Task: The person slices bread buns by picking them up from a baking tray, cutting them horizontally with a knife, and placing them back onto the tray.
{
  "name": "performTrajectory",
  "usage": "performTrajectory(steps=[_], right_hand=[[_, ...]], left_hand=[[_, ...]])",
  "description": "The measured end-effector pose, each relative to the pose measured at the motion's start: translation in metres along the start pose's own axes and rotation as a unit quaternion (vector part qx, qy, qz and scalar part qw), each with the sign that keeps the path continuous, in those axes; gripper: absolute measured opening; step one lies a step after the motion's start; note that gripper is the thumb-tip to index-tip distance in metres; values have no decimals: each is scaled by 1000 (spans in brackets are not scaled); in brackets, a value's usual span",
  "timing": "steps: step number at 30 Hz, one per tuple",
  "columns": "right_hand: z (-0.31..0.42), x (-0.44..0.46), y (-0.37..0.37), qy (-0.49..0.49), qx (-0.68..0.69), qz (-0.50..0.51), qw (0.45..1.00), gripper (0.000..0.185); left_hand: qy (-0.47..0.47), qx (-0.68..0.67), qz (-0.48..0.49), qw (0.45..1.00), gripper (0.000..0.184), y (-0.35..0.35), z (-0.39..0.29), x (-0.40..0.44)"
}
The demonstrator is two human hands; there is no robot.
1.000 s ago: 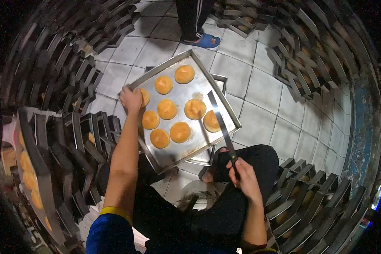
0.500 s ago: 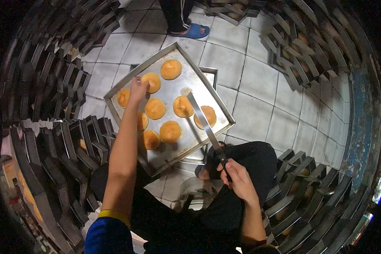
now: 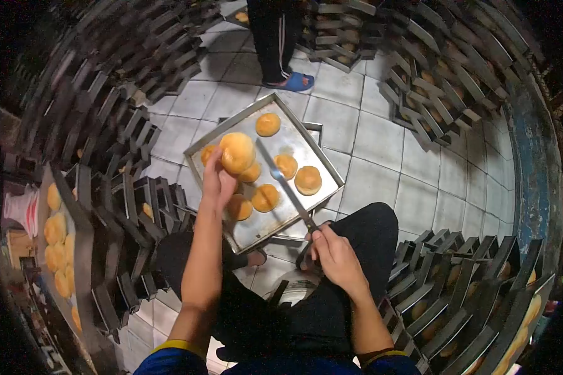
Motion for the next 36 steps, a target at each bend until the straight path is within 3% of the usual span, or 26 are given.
performTrajectory(steps=[4, 15, 24, 32, 36], right_hand=[[46, -34, 17, -12, -20, 39, 999, 37], [79, -113, 38, -33, -89, 37, 995, 29], [94, -119, 34, -36, -93, 33, 994, 30], [99, -99, 38, -16, -93, 48, 994, 34], [91, -113, 33, -16, -51, 68, 996, 36]], left_hand=[[-33, -134, 31, 990, 48, 17, -26, -70], [-11, -164, 64, 984, 45, 19, -34, -150], [-57, -144, 75, 985, 38, 1, -21, -145], [-88, -40, 143, 985, 48, -2, -18, -147], [-53, -16, 83, 995, 53, -2, -37, -150]])
Point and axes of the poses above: each hand's wrist, its own x-axis towards the middle knuckle, its own y-axis out of the palm, z = x × y, the point moved 1 cm from there along x, towards the middle knuckle
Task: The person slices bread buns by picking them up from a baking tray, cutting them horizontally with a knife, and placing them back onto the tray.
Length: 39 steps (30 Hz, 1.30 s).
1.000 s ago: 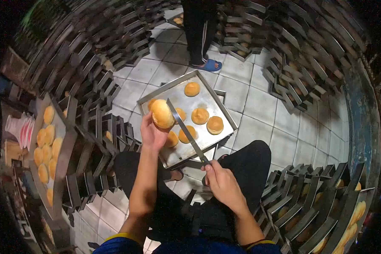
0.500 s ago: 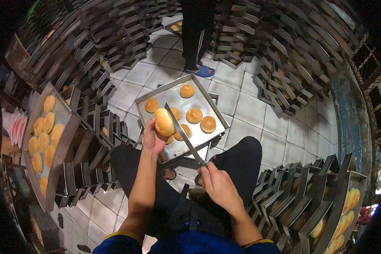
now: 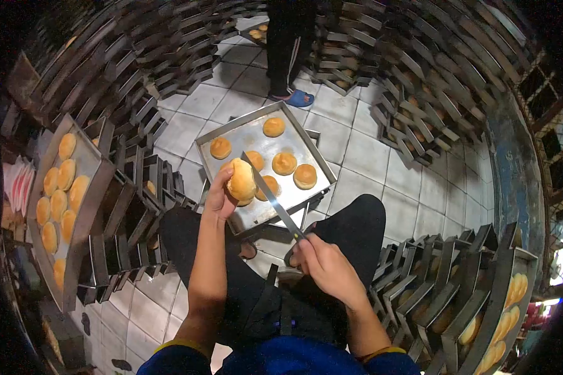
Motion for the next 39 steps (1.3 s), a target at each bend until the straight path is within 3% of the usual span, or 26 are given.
performTrajectory(steps=[4, 7, 17, 23, 24, 26, 28, 32, 35, 37, 39], right_hand=[[-8, -1, 2, 11, 0, 2, 1000, 38], [-20, 26, 10, -4, 5, -8, 1000, 39], [-12, 0, -4, 42, 33, 33, 998, 41], [-26, 36, 9, 5, 53, 49, 997, 41], [-32, 38, 12, 39, 118, 56, 991, 42], [-33, 39, 8, 32, 114, 48, 992, 42], [-35, 41, 4, 25, 109, 39, 993, 42], [-32, 49, 3, 21, 112, -19, 993, 46], [-28, 60, 15, 35, 141, -45, 988, 43], [-39, 71, 26, -60, 75, -88, 992, 42], [-33, 63, 28, -36, 57, -71, 995, 42]], left_hand=[[-1, 47, 11, 999, 52, -2, 5, 2], [-50, 53, 79, 994, 51, 6, 18, 2], [-49, 70, 78, 993, 55, -10, 10, 5], [-138, 102, 155, 973, 56, 9, 22, 0], [-118, 90, 143, 979, 57, 11, 20, 0], [-94, 76, 133, 984, 58, 16, 15, 1], [-91, -114, 109, 983, 62, 21, 12, 2], [-5, -146, 130, 981, 66, 42, 21, 0], [-4, -201, 76, 977, 63, 71, 37, -4], [3, -172, 21, 985, 60, 77, 46, -2], [58, -161, -55, 984, 56, 63, 58, 9]])
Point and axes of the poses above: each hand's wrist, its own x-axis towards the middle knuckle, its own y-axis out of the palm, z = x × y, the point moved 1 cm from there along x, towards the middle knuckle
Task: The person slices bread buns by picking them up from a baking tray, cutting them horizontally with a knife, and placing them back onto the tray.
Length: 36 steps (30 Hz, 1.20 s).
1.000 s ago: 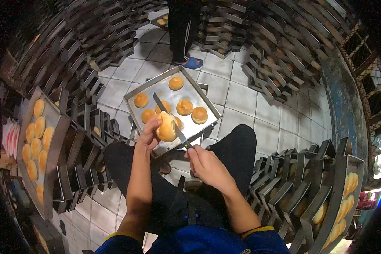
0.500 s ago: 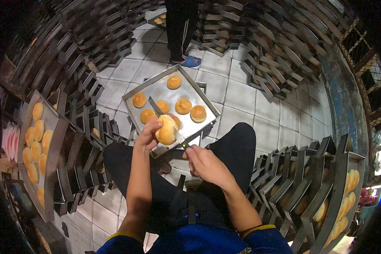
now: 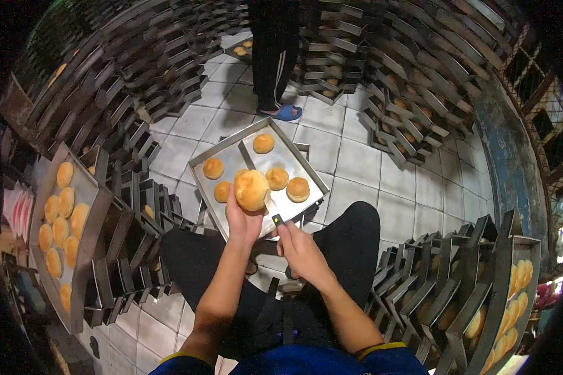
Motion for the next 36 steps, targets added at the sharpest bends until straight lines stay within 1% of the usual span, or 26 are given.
performTrajectory(steps=[1, 2, 6, 9, 12, 14, 15, 17, 19, 20, 21, 22, 24, 25, 27, 31, 33, 34, 36], right_hand=[[4, -6, 1, 28, 8, 18, 999, 41], [6, -11, 2, 57, 15, 36, 998, 40], [6, -30, 2, 34, -23, 47, 998, 44], [14, -27, 0, 52, -32, 37, 997, 43], [21, -7, 2, 44, -19, 29, 998, 42], [27, 2, 2, 23, -65, 24, 997, 40], [29, 0, 1, 24, -59, 25, 998, 37], [29, -12, -3, 17, -61, 46, 997, 35], [29, -25, -5, 12, -62, 69, 996, 34], [29, -31, -6, 34, -67, 66, 995, 33], [28, -34, -6, 58, -73, 61, 994, 32], [27, -32, -5, 61, -72, 59, 994, 32], [25, -20, -4, 34, -82, 47, 995, 33], [25, -14, -3, 39, -80, 42, 995, 33], [30, -1, 1, -2, -143, 20, 990, 37], [32, 0, 1, -14, -163, 30, 986, 37], [32, -19, -4, 26, -119, 50, 991, 35], [35, -27, -7, 25, -119, 54, 991, 35], [40, -39, -12, 59, -65, 68, 994, 34]], left_hand=[[11, -2, -22, 1000, 52, -7, -1, 3], [15, -3, -26, 1000, 52, -15, -4, 6], [48, -2, -74, 996, 46, -27, -20, 12], [34, 13, -54, 998, 43, -30, -11, 14], [12, 34, -38, 999, 41, -19, -1, 5], [32, 37, -51, 998, 41, -13, -3, 5], [33, 36, -52, 997, 41, -17, -5, 9], [67, 51, -75, 994, 46, -31, -15, 18], [77, 75, -101, 989, 46, -33, -25, 17], [81, 99, -122, 984, 46, -33, -29, 16], [81, 99, -124, 984, 46, -36, -28, 17], [76, 94, -105, 987, 45, -37, -25, 18], [61, 91, -82, 991, 44, -36, -15, 18], [46, 91, -69, 992, 44, -35, -11, 17], [26, 93, -56, 994, 44, -33, -7, 14], [49, 84, -55, 994, 43, -29, -16, 16], [69, 87, -69, 991, 44, -36, -23, 18], [71, 87, -72, 991, 44, -37, -25, 18], [91, 113, -77, 986, 43, -40, -26, 18]])
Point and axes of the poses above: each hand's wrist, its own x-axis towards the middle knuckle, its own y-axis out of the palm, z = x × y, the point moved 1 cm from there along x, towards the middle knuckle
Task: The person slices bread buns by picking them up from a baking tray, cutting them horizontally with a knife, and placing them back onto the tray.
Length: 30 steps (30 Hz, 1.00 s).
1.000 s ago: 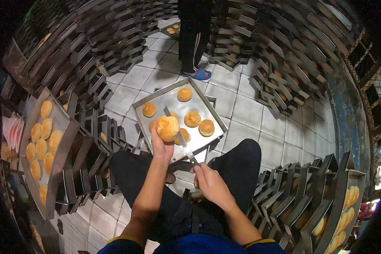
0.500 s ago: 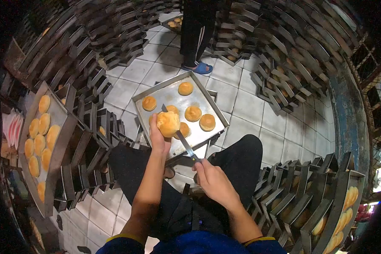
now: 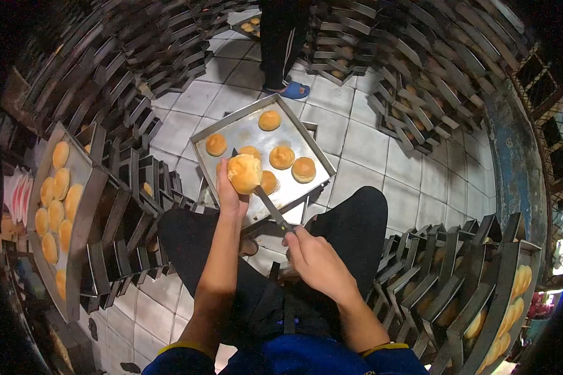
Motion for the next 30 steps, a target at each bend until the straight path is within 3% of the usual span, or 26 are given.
performTrajectory(steps=[6, 7, 9, 16, 24, 27, 29, 30], right_hand=[[7, 39, 9, -16, -64, -30, 997, 35], [-1, 49, 15, -77, -100, -57, 990, 37], [-5, 49, 17, -76, -106, -51, 990, 38], [-15, 10, 15, -56, -85, -32, 994, 36], [-11, 63, 32, -45, -136, -41, 989, 37], [-22, 42, 32, -118, -162, -71, 977, 37], [-14, 19, 20, -29, -122, 2, 992, 38], [-14, 20, 21, -30, -123, 4, 992, 38]], left_hand=[[-58, -15, 64, 996, 43, 6, 14, -6], [-60, -14, 66, 996, 43, 7, 13, -6], [-58, -4, 28, 998, 51, 8, 9, -5], [-40, -22, 5, 999, 46, 4, -2, -1], [-62, -44, -6, 997, 48, 17, 12, -11], [-49, -61, -56, 995, 49, 9, 6, 0], [-44, -57, -75, 995, 49, 6, 4, 1], [-42, -51, -89, 994, 50, 5, 5, 1]])
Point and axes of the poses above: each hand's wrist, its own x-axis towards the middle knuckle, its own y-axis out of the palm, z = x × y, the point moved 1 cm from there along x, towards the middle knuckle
